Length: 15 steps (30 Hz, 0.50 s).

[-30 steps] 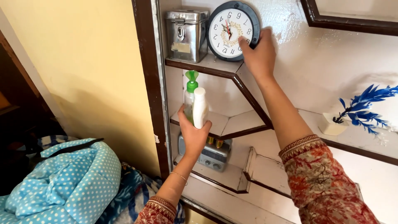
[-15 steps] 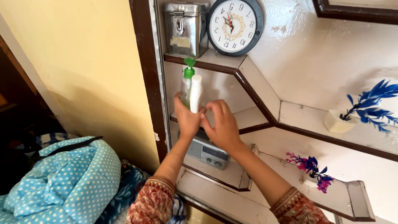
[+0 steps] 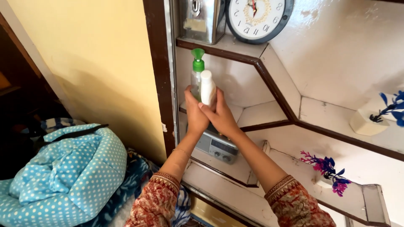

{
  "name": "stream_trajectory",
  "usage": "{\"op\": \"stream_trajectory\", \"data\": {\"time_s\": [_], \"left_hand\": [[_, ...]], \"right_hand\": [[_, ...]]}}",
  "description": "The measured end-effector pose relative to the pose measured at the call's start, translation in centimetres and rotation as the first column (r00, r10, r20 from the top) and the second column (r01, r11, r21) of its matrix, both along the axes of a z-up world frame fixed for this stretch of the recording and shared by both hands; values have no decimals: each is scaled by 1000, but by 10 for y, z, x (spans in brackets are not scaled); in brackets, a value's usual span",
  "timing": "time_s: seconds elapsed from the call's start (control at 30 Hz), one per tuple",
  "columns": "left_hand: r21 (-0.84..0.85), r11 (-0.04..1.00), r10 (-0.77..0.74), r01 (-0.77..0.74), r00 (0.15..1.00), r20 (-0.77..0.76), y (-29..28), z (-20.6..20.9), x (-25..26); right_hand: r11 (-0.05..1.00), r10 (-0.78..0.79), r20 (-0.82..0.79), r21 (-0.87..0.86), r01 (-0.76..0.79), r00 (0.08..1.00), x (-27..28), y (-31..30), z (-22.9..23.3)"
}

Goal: The person picks up a metal box and places it on a shelf, then moves a clock to a different shelf. They pick up bottles of lotion and other items, placing them on the shelf in an organized manner.

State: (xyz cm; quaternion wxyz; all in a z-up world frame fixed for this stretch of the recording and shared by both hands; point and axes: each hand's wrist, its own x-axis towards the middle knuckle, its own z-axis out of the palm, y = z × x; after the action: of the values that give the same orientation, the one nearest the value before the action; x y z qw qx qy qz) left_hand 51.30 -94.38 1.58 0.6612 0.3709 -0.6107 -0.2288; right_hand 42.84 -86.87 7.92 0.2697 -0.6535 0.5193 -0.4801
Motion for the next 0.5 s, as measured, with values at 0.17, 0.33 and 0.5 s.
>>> {"op": "stream_trajectory", "data": {"time_s": [0.17, 0.33, 0.5], "left_hand": [[8, 1000, 19, -20, 997, 69, 0, -14, 2], [3, 993, -116, 116, 989, 95, 16, 0, 17], [95, 971, -229, 219, 968, 104, 14, -2, 31]], "right_hand": [[992, -49, 22, 117, 46, 999, -3, -12, -16], [990, -83, 112, 120, 69, 990, 0, -28, -30], [1000, 7, 213, 5, -9, 977, 3, -37, -34]]}}
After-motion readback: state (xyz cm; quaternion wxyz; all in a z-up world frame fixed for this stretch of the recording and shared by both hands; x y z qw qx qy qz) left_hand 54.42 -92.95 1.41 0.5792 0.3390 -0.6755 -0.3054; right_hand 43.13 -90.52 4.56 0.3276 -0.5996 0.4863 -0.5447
